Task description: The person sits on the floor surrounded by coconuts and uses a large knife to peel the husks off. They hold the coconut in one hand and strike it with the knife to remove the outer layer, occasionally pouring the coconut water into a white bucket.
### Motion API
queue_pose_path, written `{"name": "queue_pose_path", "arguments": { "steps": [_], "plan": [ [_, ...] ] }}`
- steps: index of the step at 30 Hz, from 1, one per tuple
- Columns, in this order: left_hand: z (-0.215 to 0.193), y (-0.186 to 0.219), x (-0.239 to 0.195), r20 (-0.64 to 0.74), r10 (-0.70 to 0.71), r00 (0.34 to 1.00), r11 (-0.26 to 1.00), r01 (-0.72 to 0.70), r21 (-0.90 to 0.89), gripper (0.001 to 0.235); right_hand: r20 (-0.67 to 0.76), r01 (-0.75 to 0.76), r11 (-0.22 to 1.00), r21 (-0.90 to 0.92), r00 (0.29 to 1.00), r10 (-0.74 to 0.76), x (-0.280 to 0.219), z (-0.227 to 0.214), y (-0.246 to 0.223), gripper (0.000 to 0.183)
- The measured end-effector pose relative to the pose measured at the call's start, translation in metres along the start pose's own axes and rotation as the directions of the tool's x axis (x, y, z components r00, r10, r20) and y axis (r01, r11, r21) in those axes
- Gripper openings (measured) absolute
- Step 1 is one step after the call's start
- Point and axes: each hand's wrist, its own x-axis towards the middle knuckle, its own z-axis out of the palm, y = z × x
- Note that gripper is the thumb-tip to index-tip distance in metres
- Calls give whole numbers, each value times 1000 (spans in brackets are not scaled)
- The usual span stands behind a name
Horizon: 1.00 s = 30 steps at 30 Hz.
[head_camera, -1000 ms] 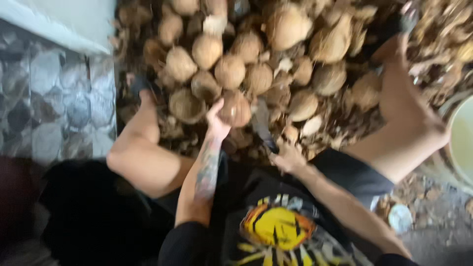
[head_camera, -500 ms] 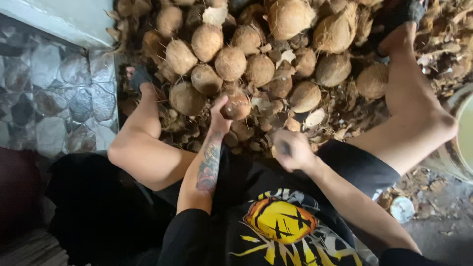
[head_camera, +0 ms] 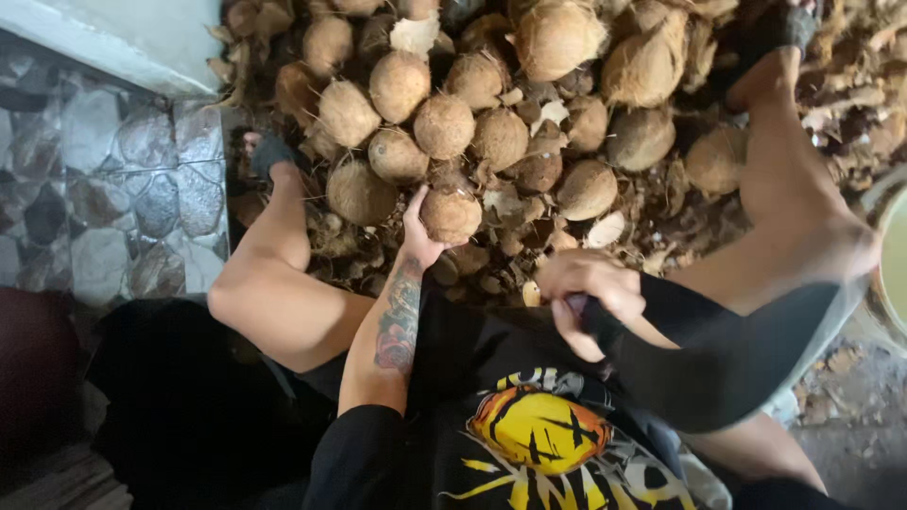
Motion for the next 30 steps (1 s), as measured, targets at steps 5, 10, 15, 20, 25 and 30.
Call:
{"name": "queue_pose_path", "arguments": {
  "steps": [5,10,15,20,25,30],
  "plan": [
    [-7,12,5,-42,19,999,983,-26,-182,46,108,-885,193,-424,163,981,-85,20,106,40],
    [-1,19,-14,-14,-70,997,956,63,-288,51,105,-792,514,-329,510,854,-30,1,30,36],
    [-4,13,1,-18,-64,998,998,64,26,85,145,-300,954,16,945,295,3,-1,-15,18],
    [-9,14,19,-47,-67,997,993,62,-99,83,208,-667,446,-596,408,889,-17,9,27,34],
    [-18,13,10,40,42,998,963,-29,-267,52,-61,-956,159,-247,179,982,-51,7,65,35],
    [-30,-16,-6,26,55,998,941,-44,-335,61,2,-509,828,-234,852,524,-7,3,16,36]
  ]
}}
